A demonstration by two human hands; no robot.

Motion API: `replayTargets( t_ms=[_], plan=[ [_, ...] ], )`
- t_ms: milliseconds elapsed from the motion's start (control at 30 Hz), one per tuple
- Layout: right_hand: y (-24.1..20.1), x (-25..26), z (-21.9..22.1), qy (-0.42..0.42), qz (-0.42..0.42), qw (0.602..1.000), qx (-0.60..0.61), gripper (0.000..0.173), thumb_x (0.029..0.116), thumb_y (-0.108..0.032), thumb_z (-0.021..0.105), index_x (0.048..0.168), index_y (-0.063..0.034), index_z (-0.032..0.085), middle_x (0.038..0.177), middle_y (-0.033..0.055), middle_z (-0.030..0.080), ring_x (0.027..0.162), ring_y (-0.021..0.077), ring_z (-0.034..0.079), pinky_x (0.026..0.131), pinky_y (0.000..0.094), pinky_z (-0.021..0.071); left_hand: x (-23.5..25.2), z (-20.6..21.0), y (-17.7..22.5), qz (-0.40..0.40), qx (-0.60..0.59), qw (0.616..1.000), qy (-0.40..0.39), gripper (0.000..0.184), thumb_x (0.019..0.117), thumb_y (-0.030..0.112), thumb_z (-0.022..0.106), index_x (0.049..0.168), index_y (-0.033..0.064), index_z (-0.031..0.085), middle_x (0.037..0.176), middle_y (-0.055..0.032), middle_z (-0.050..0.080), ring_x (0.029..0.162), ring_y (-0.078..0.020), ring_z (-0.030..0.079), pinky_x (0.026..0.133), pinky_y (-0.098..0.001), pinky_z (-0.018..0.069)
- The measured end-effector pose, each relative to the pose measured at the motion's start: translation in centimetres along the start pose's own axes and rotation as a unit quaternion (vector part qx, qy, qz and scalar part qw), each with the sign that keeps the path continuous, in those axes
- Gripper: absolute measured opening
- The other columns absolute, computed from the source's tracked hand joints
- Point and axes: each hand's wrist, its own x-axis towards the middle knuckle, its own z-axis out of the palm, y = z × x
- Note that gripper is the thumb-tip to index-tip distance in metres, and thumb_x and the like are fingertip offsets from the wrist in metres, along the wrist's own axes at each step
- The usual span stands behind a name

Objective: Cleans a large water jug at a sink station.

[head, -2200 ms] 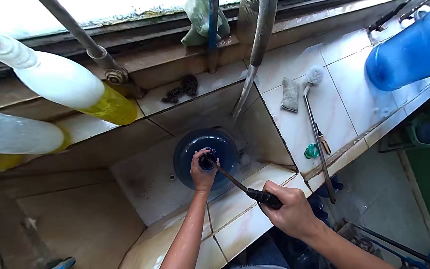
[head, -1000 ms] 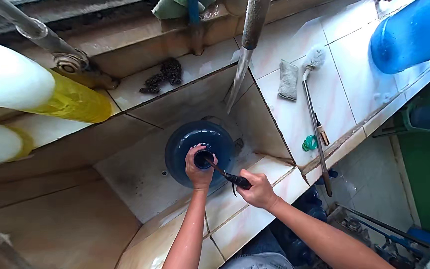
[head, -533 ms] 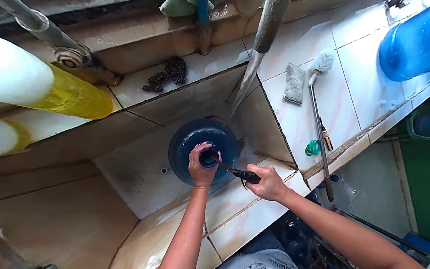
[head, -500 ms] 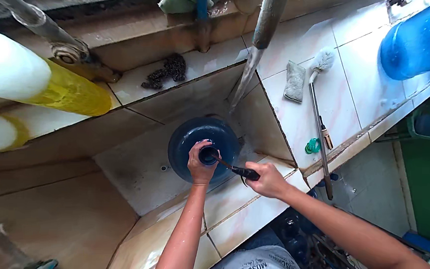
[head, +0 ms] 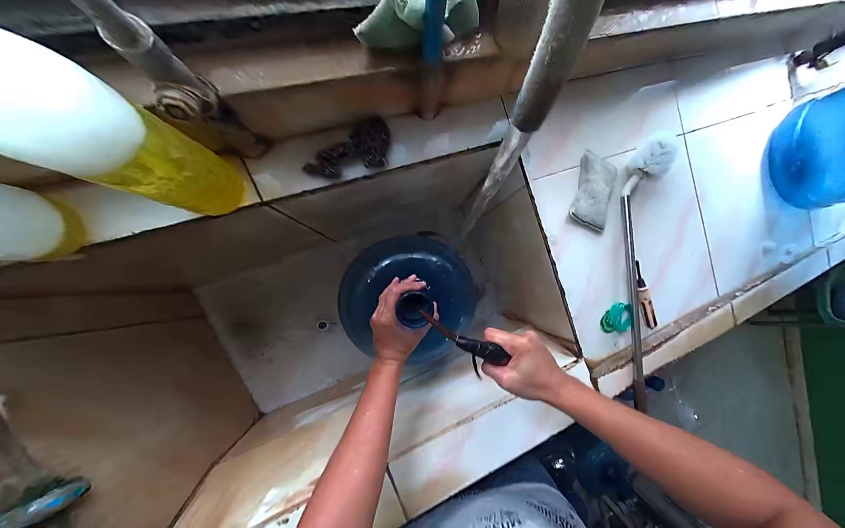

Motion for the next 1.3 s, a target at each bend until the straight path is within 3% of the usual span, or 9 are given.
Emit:
replayTargets(
  t_ms=[200,333,500,633,733,833,1067,1200,1300],
  plan=[
    [-3.1,2.7,-5.1,-0.149,0.111,0.980,-0.074,0.012,0.0919,-0.021,0.062,0.093,-0.0103,0.066,0.073,0.0061,0.062,0.072,0.0220,0.062,0.063,0.0462,0.0463,0.7,-1.3,1.8,-0.068,-0.058,0.988,-0.129,0.064,0.0726,0.013,0.085,0.130,0.0005,0.060,0.132,-0.0079,0.068,0.138,-0.0202,0.053,0.128,-0.0510,0.0198],
    [0.6,2.2,-2.9,0.001,-0.034,0.999,-0.022,0.011,0.0848,-0.017,0.066,0.085,-0.0064,0.067,0.063,0.0032,0.059,0.058,0.0137,0.057,0.053,0.0351,0.0438,-1.5,2.5,1.6,-0.060,0.002,0.994,0.095,0.055,0.0792,0.025,0.088,0.124,0.0032,0.064,0.122,-0.0076,0.074,0.128,-0.0223,0.063,0.122,-0.0485,0.0356],
    [1.2,2.3,-2.6,-0.031,-0.056,0.997,-0.029,0.013,0.0860,-0.016,0.066,0.087,-0.0026,0.066,0.068,0.0104,0.064,0.063,0.0241,0.064,0.056,0.0453,0.0488,0.2,1.4,0.5,-0.029,0.015,0.997,0.063,0.043,0.0788,0.020,0.084,0.115,0.0017,0.070,0.117,-0.0119,0.075,0.123,-0.0258,0.066,0.115,-0.0461,0.0452],
    [-2.5,4.3,-6.7,-0.202,0.095,0.970,-0.095,0.012,0.0931,-0.019,0.062,0.096,-0.0096,0.067,0.078,0.0077,0.064,0.077,0.0243,0.064,0.067,0.0490,0.0478,2.2,-1.7,1.6,-0.058,-0.051,0.987,-0.144,0.056,0.0704,0.008,0.087,0.123,0.0029,0.066,0.128,-0.0082,0.070,0.136,-0.0219,0.056,0.126,-0.0487,0.0264],
    [-1.3,4.5,-5.9,-0.126,0.047,0.988,-0.078,0.010,0.0885,-0.021,0.063,0.086,-0.0110,0.065,0.065,0.0016,0.056,0.062,0.0162,0.057,0.056,0.0401,0.0431,0.6,0.2,2.0,-0.088,-0.064,0.992,-0.058,0.067,0.0694,0.007,0.085,0.131,0.0007,0.058,0.130,-0.0076,0.068,0.135,-0.0194,0.054,0.128,-0.0493,0.0168],
    [0.6,3.5,-4.4,-0.027,-0.035,0.998,-0.037,0.010,0.0840,-0.017,0.066,0.082,-0.0071,0.065,0.061,0.0017,0.057,0.056,0.0121,0.055,0.052,0.0340,0.0421,-1.2,3.0,1.5,-0.055,-0.001,0.993,0.102,0.055,0.0783,0.023,0.087,0.123,0.0015,0.064,0.121,-0.0090,0.073,0.127,-0.0226,0.063,0.122,-0.0478,0.0349],
    [2.1,2.2,-3.0,-0.035,-0.065,0.997,-0.015,0.013,0.0856,-0.015,0.066,0.087,-0.0024,0.067,0.068,0.0095,0.064,0.063,0.0203,0.063,0.056,0.0412,0.0492,0.1,2.3,0.7,-0.030,-0.008,0.997,0.077,0.044,0.0760,0.018,0.085,0.114,0.0024,0.070,0.117,-0.0117,0.075,0.123,-0.0265,0.066,0.115,-0.0475,0.0446],
    [-2.0,4.4,-7.0,-0.205,0.086,0.970,-0.096,0.013,0.0924,-0.019,0.063,0.097,-0.0075,0.068,0.078,0.0100,0.065,0.077,0.0266,0.065,0.067,0.0515,0.0488,2.3,-1.1,1.0,-0.031,-0.073,0.988,-0.135,0.053,0.0706,0.011,0.086,0.119,0.0015,0.067,0.125,-0.0096,0.071,0.132,-0.0234,0.060,0.125,-0.0495,0.0302],
    [-1.4,5.3,-6.4,-0.163,0.055,0.982,-0.074,0.009,0.0887,-0.020,0.065,0.087,-0.0117,0.067,0.066,0.0015,0.058,0.064,0.0158,0.058,0.057,0.0409,0.0447,1.3,-0.8,1.5,-0.088,-0.071,0.990,-0.086,0.063,0.0704,0.006,0.086,0.128,0.0028,0.061,0.131,-0.0075,0.067,0.137,-0.0207,0.053,0.129,-0.0497,0.0188]
  ],
)
